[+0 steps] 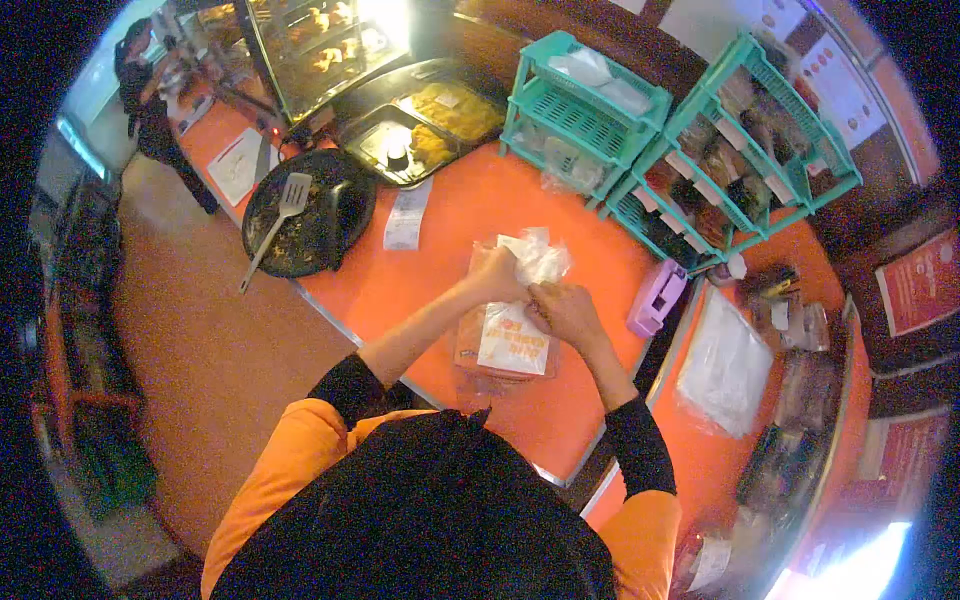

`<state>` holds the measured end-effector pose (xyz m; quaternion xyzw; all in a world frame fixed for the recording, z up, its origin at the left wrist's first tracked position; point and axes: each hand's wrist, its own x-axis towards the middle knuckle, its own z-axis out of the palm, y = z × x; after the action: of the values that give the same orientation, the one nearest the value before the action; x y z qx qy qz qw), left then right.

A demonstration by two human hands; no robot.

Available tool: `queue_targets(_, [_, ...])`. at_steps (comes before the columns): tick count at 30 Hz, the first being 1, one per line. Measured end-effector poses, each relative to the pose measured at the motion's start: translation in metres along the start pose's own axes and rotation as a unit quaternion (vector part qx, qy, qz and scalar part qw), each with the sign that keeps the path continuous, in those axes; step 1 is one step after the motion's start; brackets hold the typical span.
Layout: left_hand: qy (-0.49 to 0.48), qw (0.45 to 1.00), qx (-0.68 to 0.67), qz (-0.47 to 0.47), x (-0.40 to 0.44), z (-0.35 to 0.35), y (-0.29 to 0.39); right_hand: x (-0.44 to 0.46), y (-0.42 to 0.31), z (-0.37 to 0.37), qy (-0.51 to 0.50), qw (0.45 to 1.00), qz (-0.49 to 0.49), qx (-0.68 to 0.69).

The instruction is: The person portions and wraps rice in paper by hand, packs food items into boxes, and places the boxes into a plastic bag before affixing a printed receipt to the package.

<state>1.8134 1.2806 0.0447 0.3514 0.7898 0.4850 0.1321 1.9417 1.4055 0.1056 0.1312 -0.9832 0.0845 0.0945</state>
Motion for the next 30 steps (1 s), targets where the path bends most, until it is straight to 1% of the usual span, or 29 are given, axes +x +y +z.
queue_targets(1, [0.005, 1.000, -0.001, -0.004, 0.000, 0.000, 0.002, 0.000, 0.003, 0.005, -0.003, 1.000, -0.006, 0.001])
queue_targets(3, [-0.117, 0.985, 0.071, -0.103, 0.000, -0.014, 0.020, 0.000, 0.009, 0.014, 0.055, 0.998, -0.017, 0.013])
queue_targets(4, [-0.175, 0.968, 0.124, -0.131, -0.010, -0.045, 0.058, -0.001, 0.008, 0.015, 0.056, 0.998, -0.021, 0.013])
queue_targets(5, [-0.172, 0.968, 0.124, -0.130, -0.018, -0.050, 0.051, -0.004, 0.006, 0.016, 0.051, 0.998, 0.024, 0.024])
queue_targets(6, [-0.087, 0.992, 0.071, -0.050, -0.030, -0.052, 0.037, -0.010, 0.004, 0.018, 0.047, 0.996, 0.069, 0.034])
queue_targets(7, [-0.058, 0.994, 0.095, -0.011, -0.044, -0.053, 0.009, -0.018, 0.003, 0.022, 0.048, 0.996, 0.067, 0.033])
queue_targets(8, [-0.026, 0.992, 0.122, 0.027, -0.058, -0.053, -0.019, -0.030, 0.003, 0.031, 0.120, 0.966, 0.177, 0.149])
queue_targets(9, [0.008, 0.987, 0.151, 0.062, -0.071, -0.054, -0.047, -0.044, 0.002, 0.042, 0.189, 0.904, 0.283, 0.259])
queue_targets(10, [0.002, 0.988, 0.127, 0.089, -0.087, -0.048, -0.074, -0.061, -0.002, 0.057, 0.220, 0.835, 0.368, 0.344])
queue_targets(11, [-0.044, 0.992, -0.102, 0.060, -0.101, -0.020, -0.109, -0.077, -0.008, 0.071, 0.249, 0.749, 0.445, 0.422])
queue_targets(12, [-0.079, 0.863, -0.498, -0.015, -0.112, 0.022, -0.137, -0.086, -0.023, 0.085, 0.255, 0.694, 0.413, 0.532])
queue_targets(13, [-0.049, 0.711, -0.697, -0.076, -0.122, 0.065, -0.152, -0.091, -0.038, 0.099, 0.256, 0.629, 0.373, 0.632])
queue_targets(14, [-0.054, 0.711, -0.697, -0.072, -0.123, 0.083, -0.147, -0.098, -0.050, 0.116, 0.261, 0.631, 0.371, 0.629])
queue_targets(15, [0.041, 0.782, -0.617, -0.084, -0.123, 0.099, -0.144, -0.104, -0.062, 0.134, 0.306, 0.580, 0.385, 0.650])
queue_targets(16, [0.086, 0.811, -0.573, -0.084, -0.114, 0.106, -0.145, -0.105, -0.069, 0.142, 0.348, 0.526, 0.397, 0.667])
queue_targets(17, [0.131, 0.836, -0.525, -0.089, -0.104, 0.112, -0.146, -0.097, -0.072, 0.138, 0.353, 0.527, 0.395, 0.665])
queue_targets(18, [0.052, 0.830, -0.542, -0.119, -0.086, 0.108, -0.152, -0.089, -0.077, 0.133, 0.382, 0.509, 0.375, 0.674])
queue_targets(19, [-0.022, 0.859, -0.493, -0.134, -0.068, 0.071, -0.149, -0.081, -0.084, 0.132, 0.411, 0.488, 0.355, 0.683])
queue_targets(20, [-0.099, 0.883, -0.436, -0.139, -0.049, 0.032, -0.146, -0.062, -0.093, 0.139, 0.427, 0.478, 0.355, 0.681])
queue_targets(21, [-0.163, 0.925, -0.320, -0.122, -0.038, -0.022, -0.124, -0.058, -0.090, 0.139, 0.459, 0.458, 0.355, 0.673])
queue_targets(22, [0.018, 0.978, -0.158, -0.136, -0.037, -0.024, -0.139, -0.056, -0.090, 0.139, 0.493, 0.439, 0.356, 0.662])
queue_targets(23, [0.197, 0.971, 0.012, -0.136, -0.034, -0.025, -0.155, -0.057, -0.095, 0.142, 0.507, 0.434, 0.358, 0.653])
queue_targets(24, [0.244, 0.929, 0.032, -0.277, -0.030, -0.079, -0.121, -0.058, -0.100, 0.147, 0.540, 0.433, 0.417, 0.589])
queue_targets(25, [0.263, 0.911, 0.093, -0.304, -0.021, -0.092, -0.135, -0.058, -0.106, 0.150, 0.568, 0.428, 0.472, 0.521])
queue_targets(26, [0.281, 0.889, 0.153, -0.328, -0.011, -0.102, -0.149, -0.057, -0.114, 0.149, 0.582, 0.419, 0.473, 0.511])
queue_targets(27, [0.269, 0.897, 0.154, -0.317, -0.001, -0.109, -0.156, -0.054, -0.126, 0.143, 0.577, 0.418, 0.511, 0.481])
queue_targets(28, [0.240, 0.904, 0.120, -0.333, 0.005, -0.115, -0.164, -0.054, -0.141, 0.139, 0.567, 0.415, 0.551, 0.450])
queue_targets(29, [0.211, 0.909, 0.088, -0.350, 0.010, -0.120, -0.172, -0.054, -0.158, 0.138, 0.575, 0.405, 0.558, 0.440])
queue_targets(30, [0.202, 0.916, 0.059, -0.341, 0.018, -0.119, -0.189, -0.054, -0.175, 0.140, 0.569, 0.416, 0.569, 0.424])
